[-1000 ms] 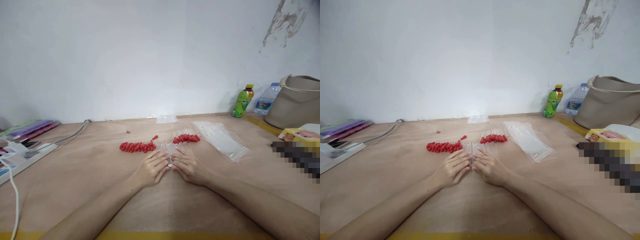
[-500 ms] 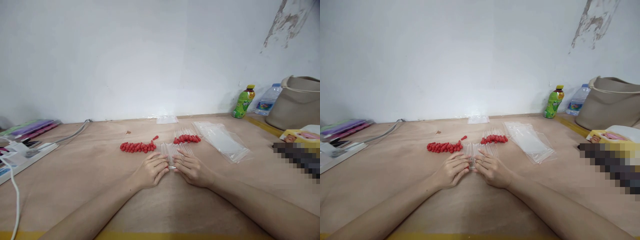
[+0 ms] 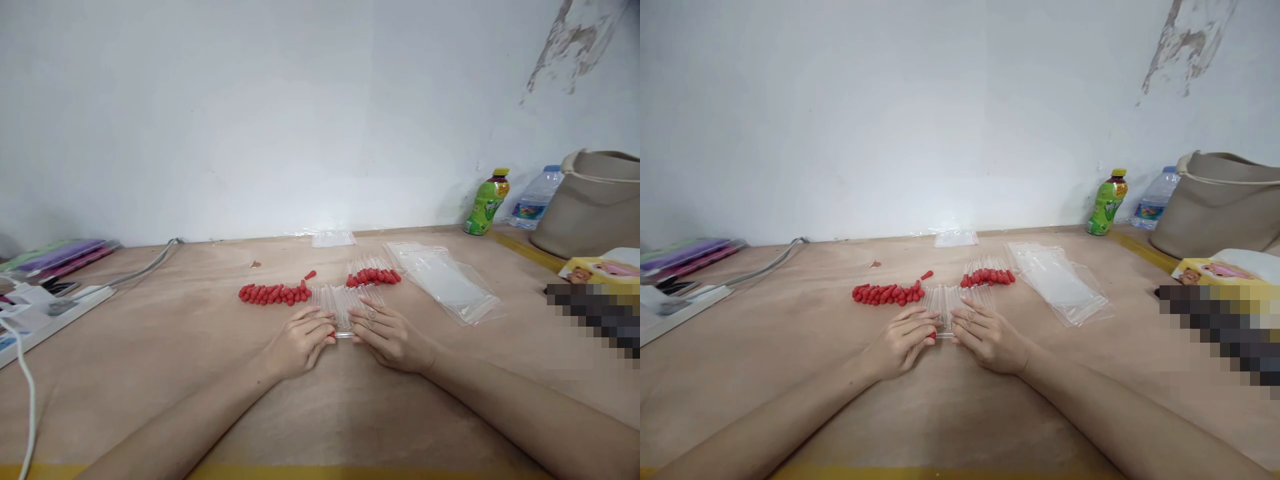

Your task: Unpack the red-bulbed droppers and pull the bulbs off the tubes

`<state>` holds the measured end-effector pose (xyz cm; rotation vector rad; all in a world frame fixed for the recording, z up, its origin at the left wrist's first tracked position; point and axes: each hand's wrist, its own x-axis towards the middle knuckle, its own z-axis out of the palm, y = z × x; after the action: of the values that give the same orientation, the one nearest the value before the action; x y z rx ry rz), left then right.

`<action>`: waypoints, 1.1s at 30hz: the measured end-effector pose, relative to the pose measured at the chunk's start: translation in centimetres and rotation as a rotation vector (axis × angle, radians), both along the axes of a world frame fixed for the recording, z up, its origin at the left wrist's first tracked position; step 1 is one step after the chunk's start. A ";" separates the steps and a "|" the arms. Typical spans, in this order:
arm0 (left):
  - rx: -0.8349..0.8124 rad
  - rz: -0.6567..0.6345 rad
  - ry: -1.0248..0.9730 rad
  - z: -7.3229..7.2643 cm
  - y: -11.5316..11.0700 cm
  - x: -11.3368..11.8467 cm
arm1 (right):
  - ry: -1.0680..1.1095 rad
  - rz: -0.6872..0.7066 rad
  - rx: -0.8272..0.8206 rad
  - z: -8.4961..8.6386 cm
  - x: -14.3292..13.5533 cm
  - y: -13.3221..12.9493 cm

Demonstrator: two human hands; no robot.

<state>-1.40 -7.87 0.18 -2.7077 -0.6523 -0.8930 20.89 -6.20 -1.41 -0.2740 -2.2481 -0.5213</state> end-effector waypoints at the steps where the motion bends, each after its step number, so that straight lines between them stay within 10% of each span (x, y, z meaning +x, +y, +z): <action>1: 0.012 -0.014 -0.002 -0.1 0.0 -0.1 | 0.004 0.007 0.001 0.0 0.1 0.1; 9: 0.081 0.244 -0.233 1.2 1.8 -2.8 | 0.173 -0.250 -0.123 1.2 2.0 1.0; 19: -0.279 0.679 -0.207 6.3 5.5 -4.1 | 0.149 -0.603 -0.495 3.8 -0.3 1.3; 33: -0.267 0.689 0.157 4.7 6.6 -3.7 | -0.029 -0.706 -0.443 2.6 -5.1 1.9</action>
<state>-5.08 -1.24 4.92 -2.4191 -1.6167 -0.4330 15.76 -4.32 1.15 -1.3182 -2.2361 -0.3657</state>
